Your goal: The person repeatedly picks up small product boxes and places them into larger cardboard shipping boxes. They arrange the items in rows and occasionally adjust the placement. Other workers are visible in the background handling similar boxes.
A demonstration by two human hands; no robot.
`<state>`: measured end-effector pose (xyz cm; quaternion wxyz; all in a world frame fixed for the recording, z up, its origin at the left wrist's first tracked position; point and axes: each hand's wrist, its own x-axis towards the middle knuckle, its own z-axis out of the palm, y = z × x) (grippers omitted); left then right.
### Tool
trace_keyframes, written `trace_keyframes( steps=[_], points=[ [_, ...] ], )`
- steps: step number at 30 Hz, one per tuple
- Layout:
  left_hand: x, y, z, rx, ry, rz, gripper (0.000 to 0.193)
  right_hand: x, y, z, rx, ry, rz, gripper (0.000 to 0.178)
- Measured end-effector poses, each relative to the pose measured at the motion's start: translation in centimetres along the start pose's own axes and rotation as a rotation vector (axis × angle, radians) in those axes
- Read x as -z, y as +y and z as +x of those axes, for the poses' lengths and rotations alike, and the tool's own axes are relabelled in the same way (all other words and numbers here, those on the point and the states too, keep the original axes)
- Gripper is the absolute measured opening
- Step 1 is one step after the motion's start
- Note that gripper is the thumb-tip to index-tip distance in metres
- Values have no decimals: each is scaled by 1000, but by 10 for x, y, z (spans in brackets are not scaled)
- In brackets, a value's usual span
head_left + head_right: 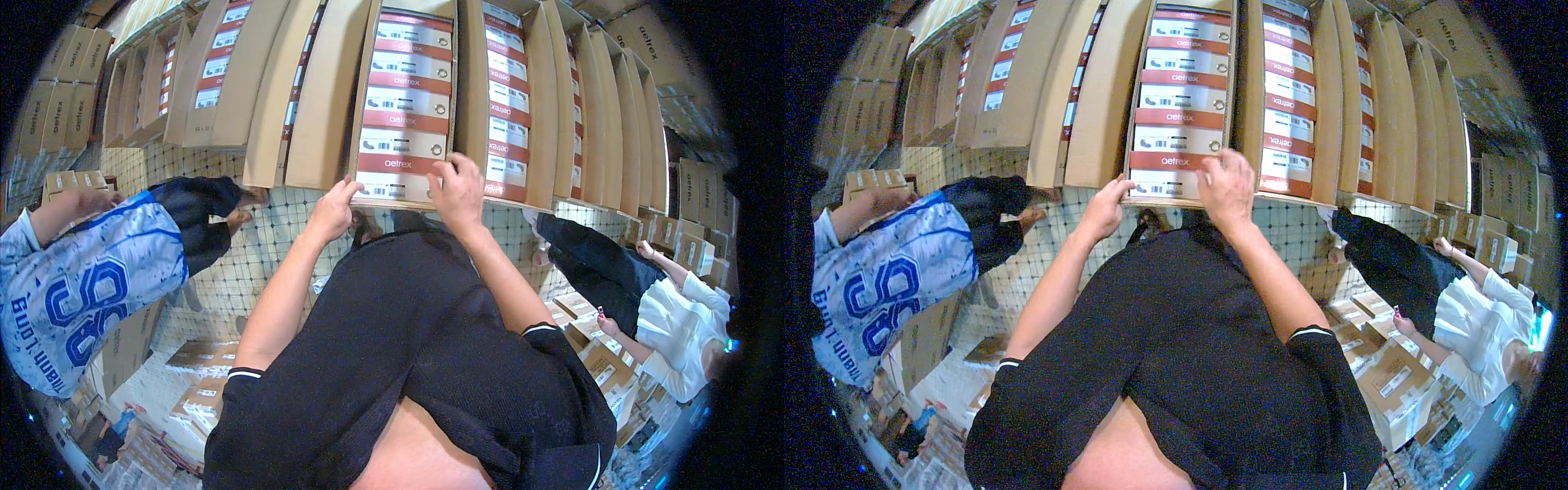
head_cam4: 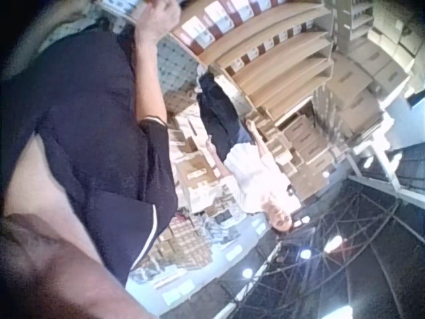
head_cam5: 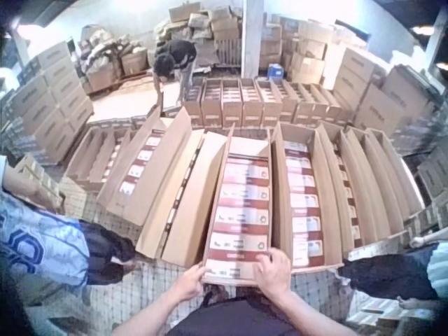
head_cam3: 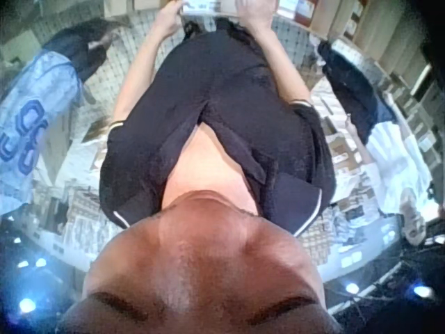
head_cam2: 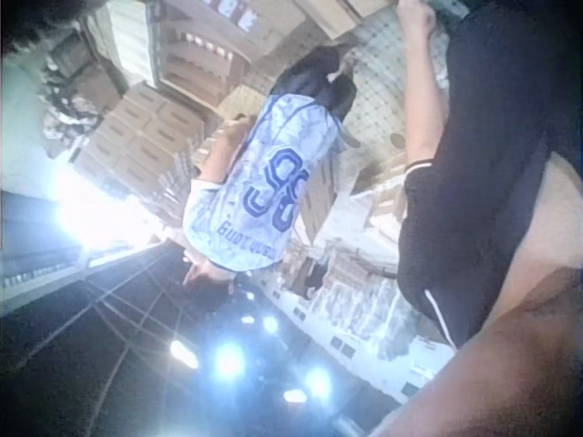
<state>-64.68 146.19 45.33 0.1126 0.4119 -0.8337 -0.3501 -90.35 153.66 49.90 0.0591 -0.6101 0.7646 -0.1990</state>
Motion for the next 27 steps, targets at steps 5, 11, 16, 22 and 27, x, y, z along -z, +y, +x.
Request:
trace_keyframes(
  steps=[5,11,16,22,27],
  points=[
    [3,8,-1,129,-78,4,42,6,28,2,-218,-112,-167,75],
    [6,20,-4,185,-41,31,44,14,47,-3,-286,-153,-38,90],
    [10,25,-4,312,-162,-69,48,17,44,8,-380,-305,60,92],
    [17,28,8,216,-42,-254,51,22,44,24,-331,-284,80,87],
    [0,39,48,322,0,-79,57,13,58,50,-182,-114,139,79]
  ],
)
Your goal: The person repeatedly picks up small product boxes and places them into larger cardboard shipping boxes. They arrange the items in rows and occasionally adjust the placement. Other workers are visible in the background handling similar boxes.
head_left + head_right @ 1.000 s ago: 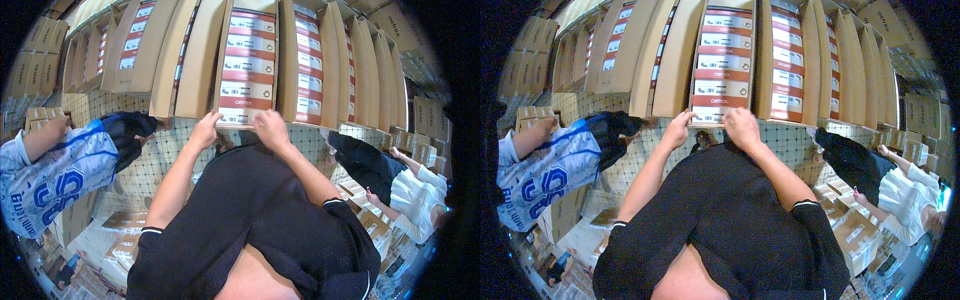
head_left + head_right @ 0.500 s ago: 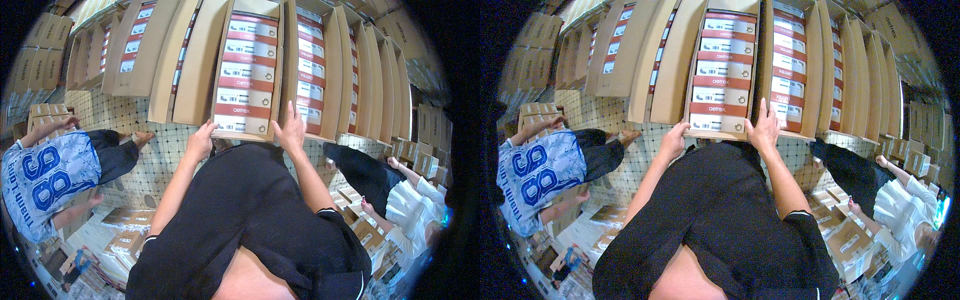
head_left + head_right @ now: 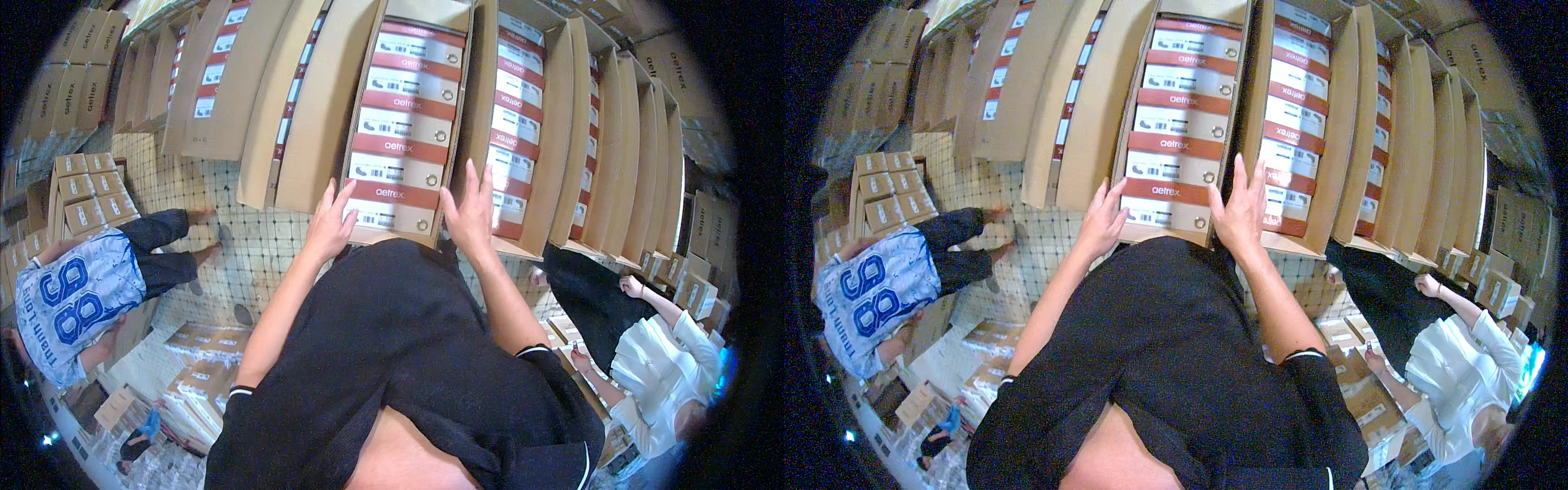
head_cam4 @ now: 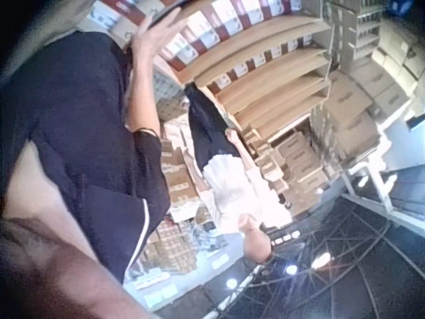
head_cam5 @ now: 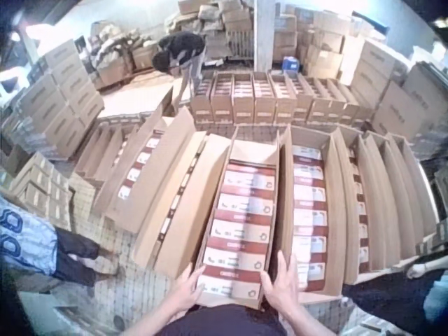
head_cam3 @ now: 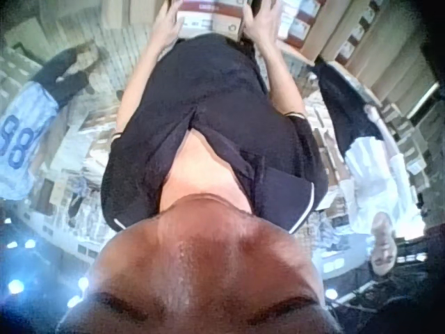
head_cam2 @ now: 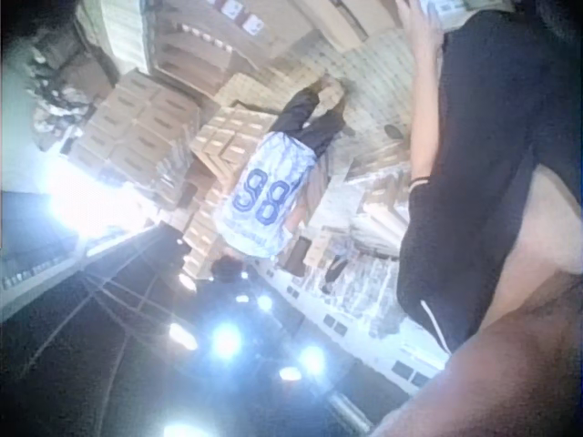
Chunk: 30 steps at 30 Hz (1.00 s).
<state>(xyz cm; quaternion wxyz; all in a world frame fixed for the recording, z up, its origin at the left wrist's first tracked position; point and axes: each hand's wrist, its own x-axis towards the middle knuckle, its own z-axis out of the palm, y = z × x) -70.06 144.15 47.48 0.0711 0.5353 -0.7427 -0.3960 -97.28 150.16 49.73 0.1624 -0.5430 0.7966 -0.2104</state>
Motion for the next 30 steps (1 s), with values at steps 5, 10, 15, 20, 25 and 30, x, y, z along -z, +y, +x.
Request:
trace_keyframes(
  steps=[5,10,15,20,25,30],
  points=[
    [-9,10,9,66,19,58,67,-8,16,26,-69,-30,91,77],
    [-8,12,7,67,57,62,70,-22,24,29,-119,-43,187,73],
    [-12,10,7,48,82,59,74,-24,29,27,-73,-11,130,67],
    [-12,8,5,81,77,62,77,-22,27,28,-67,-5,155,64],
    [-12,9,5,116,76,50,77,-19,27,29,-80,-29,184,63],
    [-15,10,4,121,86,54,77,-18,28,28,-94,-44,205,62]
  ],
)
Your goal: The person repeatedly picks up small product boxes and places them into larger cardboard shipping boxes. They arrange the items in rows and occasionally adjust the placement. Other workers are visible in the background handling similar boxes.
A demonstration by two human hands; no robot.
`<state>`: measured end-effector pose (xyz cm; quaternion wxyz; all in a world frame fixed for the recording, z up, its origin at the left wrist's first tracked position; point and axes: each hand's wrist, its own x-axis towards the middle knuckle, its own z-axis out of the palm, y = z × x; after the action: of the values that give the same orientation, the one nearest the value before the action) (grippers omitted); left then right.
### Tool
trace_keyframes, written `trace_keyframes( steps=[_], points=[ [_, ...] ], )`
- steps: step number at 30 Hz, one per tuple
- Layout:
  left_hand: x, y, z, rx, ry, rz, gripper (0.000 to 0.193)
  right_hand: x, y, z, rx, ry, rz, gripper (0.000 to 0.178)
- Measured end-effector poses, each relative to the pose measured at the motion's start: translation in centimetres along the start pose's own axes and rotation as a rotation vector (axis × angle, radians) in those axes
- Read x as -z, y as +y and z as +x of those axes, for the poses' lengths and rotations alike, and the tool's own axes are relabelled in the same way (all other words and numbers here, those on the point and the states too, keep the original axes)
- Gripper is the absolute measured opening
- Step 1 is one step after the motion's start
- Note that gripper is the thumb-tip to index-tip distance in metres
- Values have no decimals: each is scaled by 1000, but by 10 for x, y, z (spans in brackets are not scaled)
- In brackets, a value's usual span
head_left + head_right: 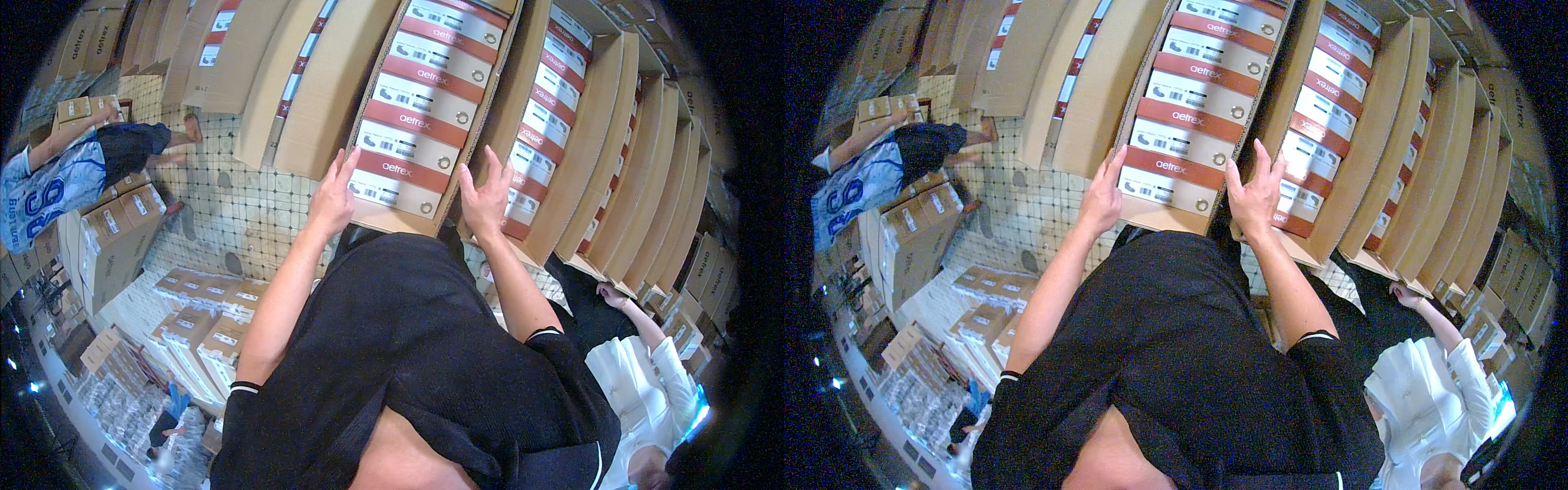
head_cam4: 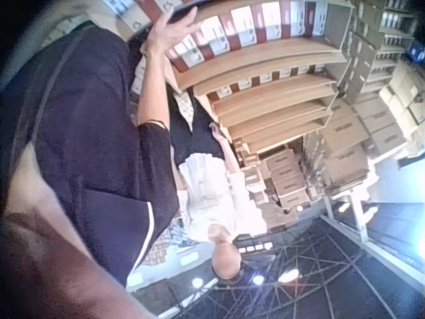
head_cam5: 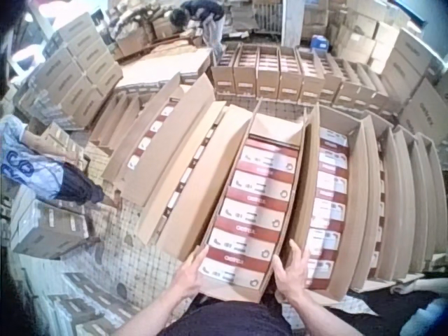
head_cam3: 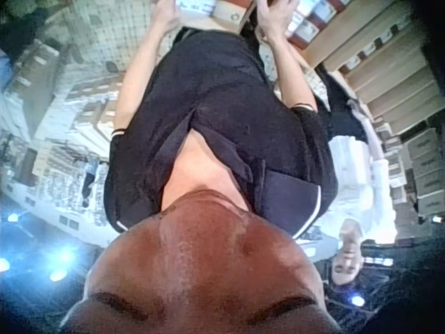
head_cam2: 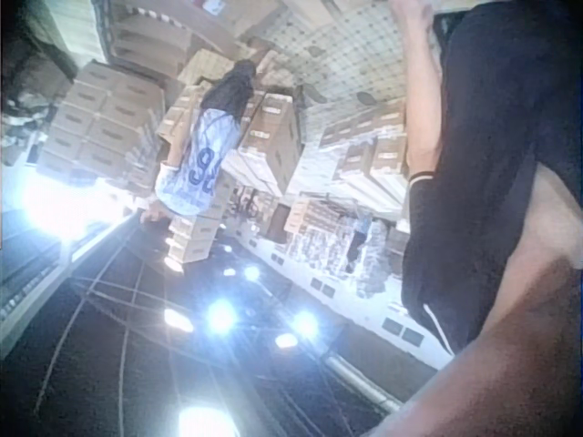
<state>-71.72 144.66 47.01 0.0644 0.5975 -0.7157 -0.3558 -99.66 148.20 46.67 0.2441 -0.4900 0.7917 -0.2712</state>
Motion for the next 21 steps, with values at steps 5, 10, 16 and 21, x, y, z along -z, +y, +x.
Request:
trace_keyframes(
  steps=[5,10,16,21],
  points=[
    [0,3,-2,-10,26,12,77,-1,1,-2,32,23,-9,61],
    [2,6,1,24,-1,-3,77,-2,2,0,-6,10,-3,62],
    [3,7,3,-8,23,9,79,-2,-1,1,12,28,-18,61],
    [2,7,3,9,18,18,78,-3,2,3,26,32,-42,60]
  ],
)
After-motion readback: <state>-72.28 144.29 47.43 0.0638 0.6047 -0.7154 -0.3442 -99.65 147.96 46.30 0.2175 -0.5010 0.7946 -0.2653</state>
